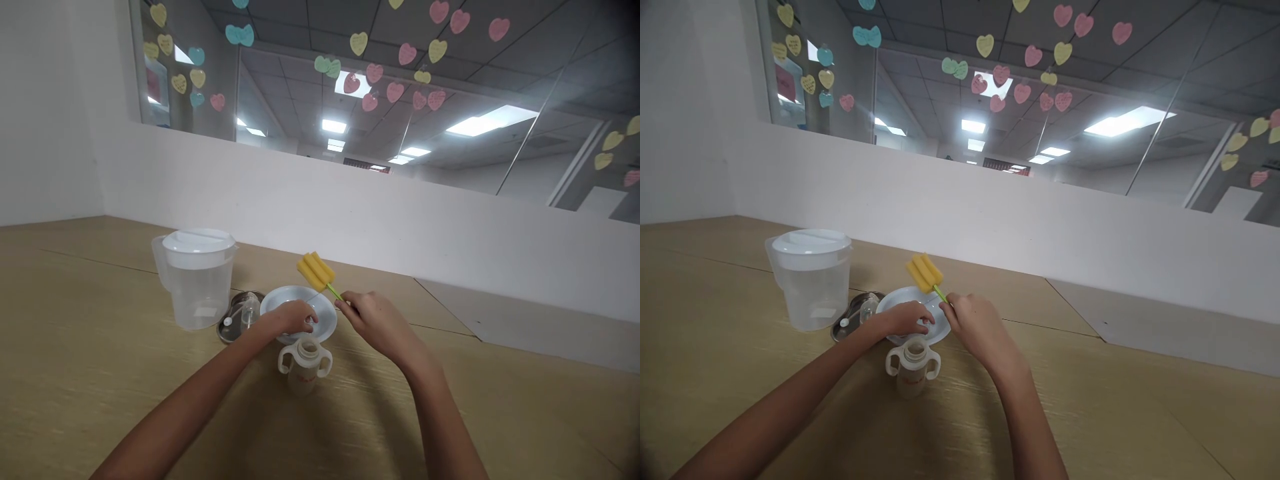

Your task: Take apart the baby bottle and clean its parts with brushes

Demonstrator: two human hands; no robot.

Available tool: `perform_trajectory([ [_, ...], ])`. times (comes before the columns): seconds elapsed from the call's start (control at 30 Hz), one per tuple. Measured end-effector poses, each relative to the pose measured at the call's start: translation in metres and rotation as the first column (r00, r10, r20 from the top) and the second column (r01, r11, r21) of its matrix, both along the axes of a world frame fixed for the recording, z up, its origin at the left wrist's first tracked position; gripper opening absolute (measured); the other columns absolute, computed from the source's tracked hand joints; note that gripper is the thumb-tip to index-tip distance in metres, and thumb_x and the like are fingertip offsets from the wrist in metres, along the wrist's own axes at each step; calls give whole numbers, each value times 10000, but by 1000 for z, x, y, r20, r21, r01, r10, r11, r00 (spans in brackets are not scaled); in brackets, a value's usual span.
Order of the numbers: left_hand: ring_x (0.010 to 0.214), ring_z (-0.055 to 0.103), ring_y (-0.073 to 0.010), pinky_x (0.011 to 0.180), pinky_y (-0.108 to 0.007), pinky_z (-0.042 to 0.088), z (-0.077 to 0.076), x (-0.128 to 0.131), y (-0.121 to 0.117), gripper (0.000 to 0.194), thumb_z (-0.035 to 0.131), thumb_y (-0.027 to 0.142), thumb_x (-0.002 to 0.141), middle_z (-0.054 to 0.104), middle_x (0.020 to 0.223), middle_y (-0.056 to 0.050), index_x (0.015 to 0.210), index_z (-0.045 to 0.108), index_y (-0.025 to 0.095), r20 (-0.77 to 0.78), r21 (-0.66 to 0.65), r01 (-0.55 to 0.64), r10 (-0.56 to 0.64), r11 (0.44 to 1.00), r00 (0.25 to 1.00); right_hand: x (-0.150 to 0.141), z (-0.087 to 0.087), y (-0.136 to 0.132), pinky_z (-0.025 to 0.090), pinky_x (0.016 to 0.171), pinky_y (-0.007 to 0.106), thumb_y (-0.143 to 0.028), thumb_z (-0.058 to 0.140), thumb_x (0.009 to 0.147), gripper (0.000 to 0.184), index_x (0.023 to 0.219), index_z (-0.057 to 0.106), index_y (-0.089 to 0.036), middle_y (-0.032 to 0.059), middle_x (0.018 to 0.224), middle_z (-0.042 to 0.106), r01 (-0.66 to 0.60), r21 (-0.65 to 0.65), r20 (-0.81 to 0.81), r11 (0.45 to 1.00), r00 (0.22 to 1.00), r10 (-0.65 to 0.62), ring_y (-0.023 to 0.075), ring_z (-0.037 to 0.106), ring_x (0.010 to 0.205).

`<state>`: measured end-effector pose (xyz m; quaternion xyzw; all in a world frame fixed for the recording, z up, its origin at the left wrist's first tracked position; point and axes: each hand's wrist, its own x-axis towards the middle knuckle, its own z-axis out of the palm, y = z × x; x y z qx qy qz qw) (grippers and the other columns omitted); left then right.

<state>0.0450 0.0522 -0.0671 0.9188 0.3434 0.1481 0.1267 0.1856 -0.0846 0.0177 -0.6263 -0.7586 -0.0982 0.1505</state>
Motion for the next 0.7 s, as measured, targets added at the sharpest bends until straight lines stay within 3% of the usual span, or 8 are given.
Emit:
perform_trajectory([
  [0.1, 745, 604, -220, 656, -294, 420, 5, 0, -2, 107, 596, 151, 670, 673, 762, -30, 719, 677, 203, -33, 63, -17, 19, 998, 999, 1, 0, 1, 185, 485, 255, -297, 327, 931, 343, 706, 549, -162, 11, 577, 547, 17, -8, 21, 1000, 1000, -17, 102, 413, 480],
  [0.23, 694, 593, -215, 609, -300, 397, 35, -18, 2, 169, 525, 279, 771, 657, 748, -66, 754, 649, 165, 27, 146, -135, 133, 980, 991, 9, -1, 3, 190, 490, 258, -299, 335, 927, 329, 765, 581, -154, 52, 652, 601, 183, 13, 69, 983, 981, -184, 138, 515, 566],
  [0.37, 677, 582, -177, 580, -264, 403, 66, -40, -1, 324, 463, 450, 814, 650, 739, -43, 768, 624, 172, 301, 190, -228, 164, 955, 939, 13, -2, 5, 195, 486, 261, -269, 354, 918, 316, 761, 594, -136, 89, 714, 624, 336, -30, 121, 941, 936, -331, 172, 572, 630],
  [0.53, 742, 608, -135, 668, -226, 462, 78, -38, -19, 243, 532, 395, 796, 667, 803, -15, 832, 613, 169, 550, 121, -51, -24, 991, 835, 0, -2, 5, 211, 500, 259, -266, 354, 919, 338, 731, 606, -141, 82, 685, 625, 200, -29, 106, 979, 975, -196, 157, 563, 608],
  [0.7, 806, 621, -144, 752, -247, 471, 80, -35, -26, 174, 555, 290, 785, 685, 870, -9, 881, 647, 178, 595, 212, -86, -59, 973, 802, -6, -1, 2, 203, 486, 250, -279, 346, 922, 360, 698, 594, -145, 51, 610, 593, 155, -4, 14, 988, 988, -155, 118, 473, 510],
])
